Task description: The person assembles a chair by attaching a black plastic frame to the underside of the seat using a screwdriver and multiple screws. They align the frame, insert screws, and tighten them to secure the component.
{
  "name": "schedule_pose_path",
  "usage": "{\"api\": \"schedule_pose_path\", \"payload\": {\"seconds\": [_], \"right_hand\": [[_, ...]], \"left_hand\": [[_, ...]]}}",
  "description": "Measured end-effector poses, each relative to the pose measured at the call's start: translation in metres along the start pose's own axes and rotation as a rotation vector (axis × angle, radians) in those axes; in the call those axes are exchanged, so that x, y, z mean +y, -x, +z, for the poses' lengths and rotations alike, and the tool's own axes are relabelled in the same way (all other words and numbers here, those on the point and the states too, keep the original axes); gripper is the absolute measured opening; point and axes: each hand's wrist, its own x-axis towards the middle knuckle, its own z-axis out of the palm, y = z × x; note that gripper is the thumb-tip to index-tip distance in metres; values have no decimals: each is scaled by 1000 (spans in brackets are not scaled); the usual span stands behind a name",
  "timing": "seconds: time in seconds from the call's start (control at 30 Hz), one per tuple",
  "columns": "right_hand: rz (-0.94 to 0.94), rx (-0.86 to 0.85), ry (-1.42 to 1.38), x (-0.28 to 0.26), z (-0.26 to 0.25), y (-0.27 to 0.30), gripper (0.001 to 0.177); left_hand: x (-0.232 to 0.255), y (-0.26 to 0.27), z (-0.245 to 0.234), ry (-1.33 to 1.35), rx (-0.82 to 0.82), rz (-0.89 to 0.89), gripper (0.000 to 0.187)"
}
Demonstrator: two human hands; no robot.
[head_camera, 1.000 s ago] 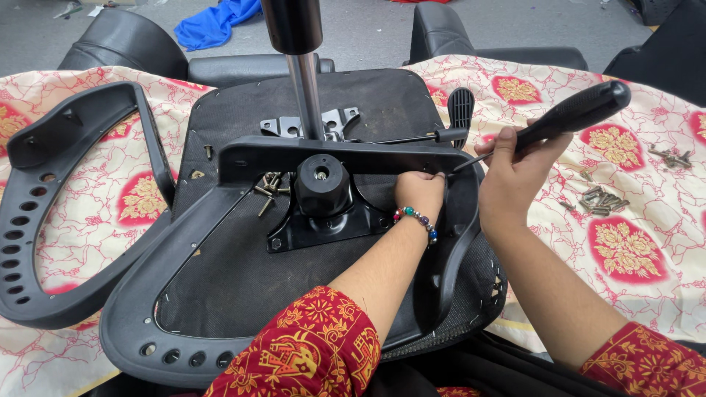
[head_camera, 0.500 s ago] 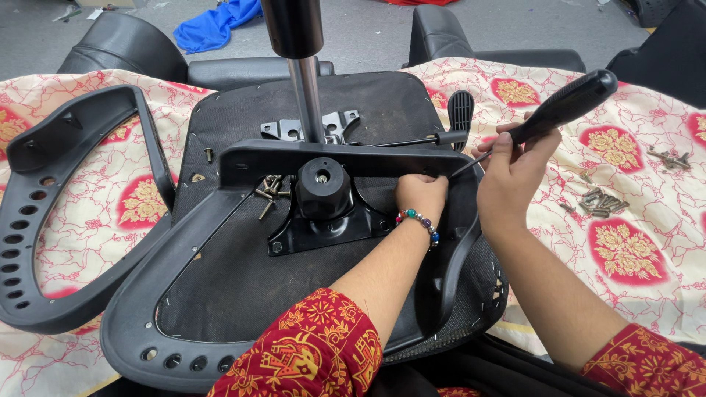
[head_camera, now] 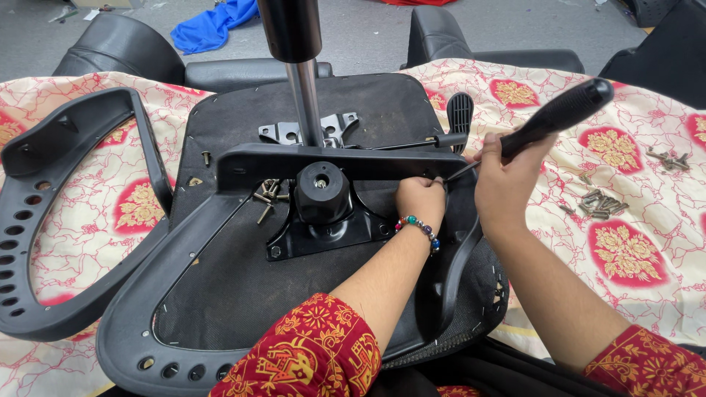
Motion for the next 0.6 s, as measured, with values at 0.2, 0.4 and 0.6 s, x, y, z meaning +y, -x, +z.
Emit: {"api": "schedule_pose_path", "payload": {"seconds": [0.2, 0.4, 0.6], "right_hand": [[160, -134, -184, -3, 5, -6, 19], [60, -297, 13, -4, 4, -15, 14], [173, -117, -39, -10, 5, -11, 12]], "left_hand": [[-5, -3, 1, -7, -11, 24, 28], [-10, -2, 1, 71, -63, 1, 22], [-14, -3, 1, 34, -67, 69, 28]]}}
